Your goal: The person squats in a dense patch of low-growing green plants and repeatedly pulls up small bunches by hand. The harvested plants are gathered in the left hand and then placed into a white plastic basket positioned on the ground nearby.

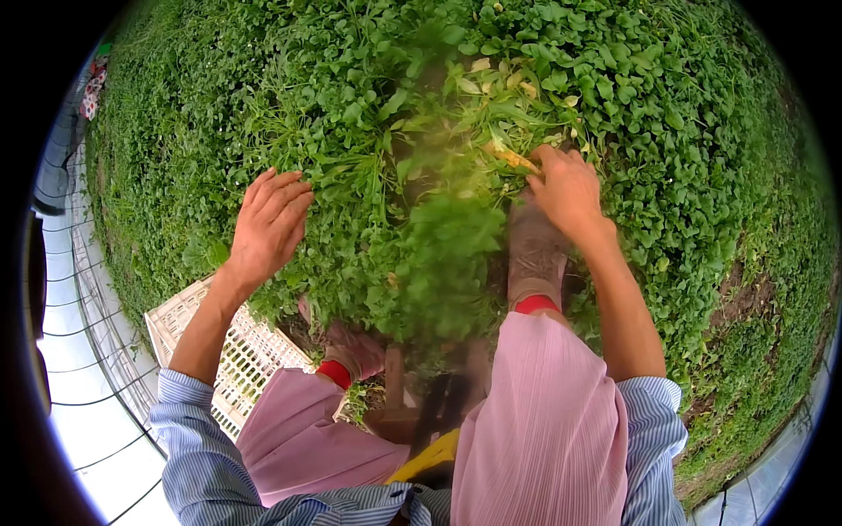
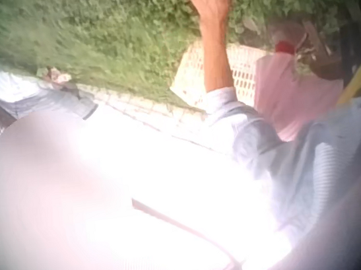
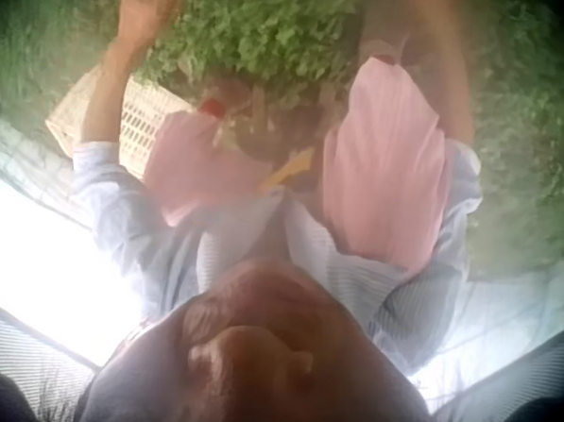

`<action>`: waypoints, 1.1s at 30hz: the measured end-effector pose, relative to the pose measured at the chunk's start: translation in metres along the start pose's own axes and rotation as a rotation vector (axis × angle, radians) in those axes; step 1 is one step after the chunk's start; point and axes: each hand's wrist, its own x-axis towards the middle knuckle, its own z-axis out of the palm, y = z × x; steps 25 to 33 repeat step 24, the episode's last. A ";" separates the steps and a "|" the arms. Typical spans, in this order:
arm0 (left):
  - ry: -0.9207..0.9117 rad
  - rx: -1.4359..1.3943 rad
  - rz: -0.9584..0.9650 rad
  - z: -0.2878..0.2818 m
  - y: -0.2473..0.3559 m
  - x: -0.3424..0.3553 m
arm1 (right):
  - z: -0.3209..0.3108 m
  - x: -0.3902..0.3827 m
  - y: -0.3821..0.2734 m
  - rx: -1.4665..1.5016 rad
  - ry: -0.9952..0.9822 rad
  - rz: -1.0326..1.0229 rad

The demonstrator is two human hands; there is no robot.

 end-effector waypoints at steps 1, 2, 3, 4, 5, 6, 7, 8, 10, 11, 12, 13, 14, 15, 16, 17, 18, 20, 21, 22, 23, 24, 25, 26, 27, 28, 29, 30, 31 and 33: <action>-0.006 -0.056 0.121 0.021 0.004 0.026 | 0.002 0.001 -0.003 0.054 -0.040 0.029; -0.019 0.004 0.213 0.039 0.008 0.051 | 0.001 0.002 -0.007 0.106 -0.081 0.058; -0.035 0.061 0.237 0.061 0.010 0.077 | -0.005 0.003 -0.007 0.144 -0.115 0.098; -0.061 0.097 0.213 0.080 0.007 0.093 | -0.008 0.007 -0.012 0.176 -0.158 0.137; -0.090 0.135 0.176 0.097 0.004 0.105 | -0.007 0.010 -0.017 0.174 -0.186 0.130; -0.115 0.174 0.141 0.110 -0.001 0.118 | -0.006 0.015 -0.021 0.169 -0.211 0.125; -0.140 0.213 0.105 0.120 -0.008 0.127 | -0.006 0.020 -0.024 0.166 -0.235 0.119; -0.118 0.254 0.068 0.130 -0.014 0.136 | 0.000 0.023 -0.018 0.211 -0.206 0.056; -0.091 0.349 -0.019 0.137 -0.029 0.141 | -0.010 0.030 -0.021 0.165 -0.228 0.009; -0.138 0.382 -0.101 0.134 -0.034 0.139 | -0.020 0.032 -0.026 0.141 -0.244 -0.008; -0.192 0.411 -0.172 0.126 -0.048 0.120 | -0.047 0.038 -0.049 0.141 -0.388 0.028; -0.225 0.431 -0.236 0.121 -0.058 0.108 | -0.063 0.038 -0.051 0.065 -0.407 -0.022; -0.203 0.378 -0.251 0.123 -0.066 0.099 | -0.075 0.037 -0.047 -0.015 -0.425 -0.065; -0.180 0.329 -0.268 0.125 -0.072 0.087 | -0.084 0.035 -0.044 -0.094 -0.441 -0.112; -0.159 0.281 -0.286 0.129 -0.076 0.078 | -0.094 0.032 -0.041 -0.031 -0.390 -0.105; -0.142 0.288 -0.276 0.130 -0.076 0.075 | -0.103 0.027 -0.038 0.029 -0.341 -0.095; -0.127 0.296 -0.269 0.131 -0.077 0.072 | -0.107 0.024 -0.039 0.089 -0.292 -0.088; -0.125 0.319 -0.260 0.130 -0.077 0.072 | -0.107 0.023 -0.048 0.250 -0.234 -0.040; -0.128 0.346 -0.257 0.128 -0.075 0.076 | -0.107 0.024 -0.053 0.328 -0.203 -0.014; -0.132 0.374 -0.254 0.127 -0.074 0.080 | -0.098 0.027 -0.058 0.372 -0.243 -0.037; -0.136 0.400 -0.249 0.125 -0.071 0.086 | -0.083 0.030 -0.062 0.416 -0.282 -0.056; -0.146 0.406 -0.209 0.121 -0.066 0.093 | -0.071 0.035 -0.068 0.336 -0.329 -0.090; -0.146 0.406 -0.209 0.121 -0.066 0.093 | -0.071 0.035 -0.068 0.336 -0.329 -0.090; -0.146 0.406 -0.209 0.121 -0.066 0.093 | -0.071 0.035 -0.068 0.336 -0.329 -0.090; -0.146 0.406 -0.209 0.121 -0.066 0.093 | -0.071 0.035 -0.068 0.336 -0.329 -0.090; -0.146 0.406 -0.209 0.121 -0.066 0.093 | -0.071 0.035 -0.068 0.336 -0.329 -0.090; -0.146 0.406 -0.209 0.121 -0.066 0.093 | -0.071 0.035 -0.068 0.336 -0.329 -0.090; -0.146 0.406 -0.209 0.121 -0.066 0.093 | -0.071 0.035 -0.068 0.336 -0.329 -0.090; -0.146 0.406 -0.209 0.121 -0.066 0.093 | -0.071 0.035 -0.068 0.336 -0.329 -0.090; -0.146 0.406 -0.209 0.121 -0.066 0.093 | -0.071 0.035 -0.068 0.336 -0.329 -0.090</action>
